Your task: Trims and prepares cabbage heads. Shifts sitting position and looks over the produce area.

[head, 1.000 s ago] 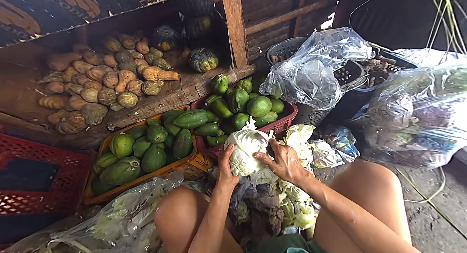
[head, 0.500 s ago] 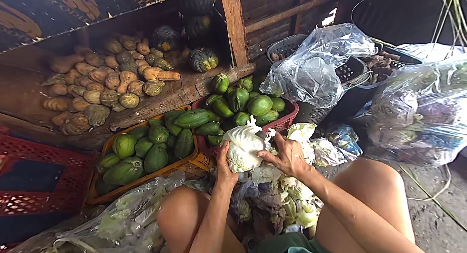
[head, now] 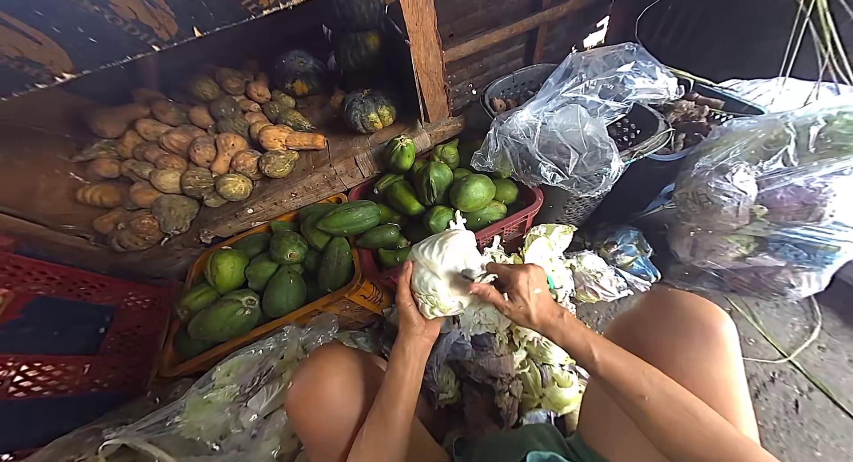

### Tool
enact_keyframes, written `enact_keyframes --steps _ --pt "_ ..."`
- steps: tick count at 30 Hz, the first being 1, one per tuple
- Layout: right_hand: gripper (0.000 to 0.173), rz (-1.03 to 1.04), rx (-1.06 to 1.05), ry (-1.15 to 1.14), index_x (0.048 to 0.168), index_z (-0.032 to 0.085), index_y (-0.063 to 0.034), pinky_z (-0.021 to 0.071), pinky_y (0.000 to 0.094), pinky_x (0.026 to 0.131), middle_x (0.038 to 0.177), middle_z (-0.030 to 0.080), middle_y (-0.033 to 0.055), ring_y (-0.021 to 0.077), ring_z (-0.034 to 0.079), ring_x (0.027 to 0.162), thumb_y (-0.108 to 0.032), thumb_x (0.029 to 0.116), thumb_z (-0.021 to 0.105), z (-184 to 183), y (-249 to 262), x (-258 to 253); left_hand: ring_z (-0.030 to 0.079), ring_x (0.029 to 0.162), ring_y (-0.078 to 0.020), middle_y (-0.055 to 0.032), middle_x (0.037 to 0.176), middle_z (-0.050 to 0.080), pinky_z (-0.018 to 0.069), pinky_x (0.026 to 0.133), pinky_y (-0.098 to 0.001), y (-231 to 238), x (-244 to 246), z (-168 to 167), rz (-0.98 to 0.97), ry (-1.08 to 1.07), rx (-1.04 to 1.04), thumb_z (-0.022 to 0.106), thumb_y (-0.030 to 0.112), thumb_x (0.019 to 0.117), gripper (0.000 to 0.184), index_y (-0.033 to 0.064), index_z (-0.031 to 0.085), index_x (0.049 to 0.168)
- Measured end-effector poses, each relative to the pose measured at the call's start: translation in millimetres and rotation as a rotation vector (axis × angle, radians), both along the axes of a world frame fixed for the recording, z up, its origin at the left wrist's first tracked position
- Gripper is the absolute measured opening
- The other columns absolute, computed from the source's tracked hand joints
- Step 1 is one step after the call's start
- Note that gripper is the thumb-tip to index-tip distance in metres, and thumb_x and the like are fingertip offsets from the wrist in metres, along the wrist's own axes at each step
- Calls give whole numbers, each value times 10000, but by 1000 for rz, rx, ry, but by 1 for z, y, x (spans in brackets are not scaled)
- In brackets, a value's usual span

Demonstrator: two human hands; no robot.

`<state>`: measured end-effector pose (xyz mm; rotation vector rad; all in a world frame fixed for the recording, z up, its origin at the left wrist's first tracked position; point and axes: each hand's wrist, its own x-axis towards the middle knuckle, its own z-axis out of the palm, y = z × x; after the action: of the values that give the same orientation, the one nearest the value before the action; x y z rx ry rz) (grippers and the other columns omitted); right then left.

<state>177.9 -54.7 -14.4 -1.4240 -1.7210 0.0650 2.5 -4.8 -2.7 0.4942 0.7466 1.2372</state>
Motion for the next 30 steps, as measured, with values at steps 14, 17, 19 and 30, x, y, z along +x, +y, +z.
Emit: enact_keyframes --steps 14,17,19,30 --pt "685 166 -315 576 1252 545 29 548 319 736 942 662 48 87 636 808 -553 910 661 8 6 -6 682 1007 -353 -166 1101 682 584 784 -560 -7 10 -9 -126 -580 -319 356 803 875 786 134 607 1201" --pt "412 203 -341 923 1191 516 -48 463 231 552 804 571 -41 37 526 618 -409 991 542 11 14 -6 705 941 -349 -198 1084 692 611 743 -489 -4 7 -17 -258 -657 -202 471 693 908 704 68 622 1195" --pt "389 207 -332 949 1183 514 -64 438 216 524 751 522 -65 32 485 575 -412 1020 456 13 17 2 705 886 -332 -212 1075 677 614 724 -417 -1 7 -19 -443 -734 -91 558 605 914 680 11 594 1243" --pt "1009 322 -163 760 1387 452 91 562 234 920 1245 641 85 41 638 1102 -609 752 805 11 4 1 665 1115 -159 -49 1231 668 586 921 -381 -5 -8 11 -81 98 192 340 688 995 746 114 390 1468"
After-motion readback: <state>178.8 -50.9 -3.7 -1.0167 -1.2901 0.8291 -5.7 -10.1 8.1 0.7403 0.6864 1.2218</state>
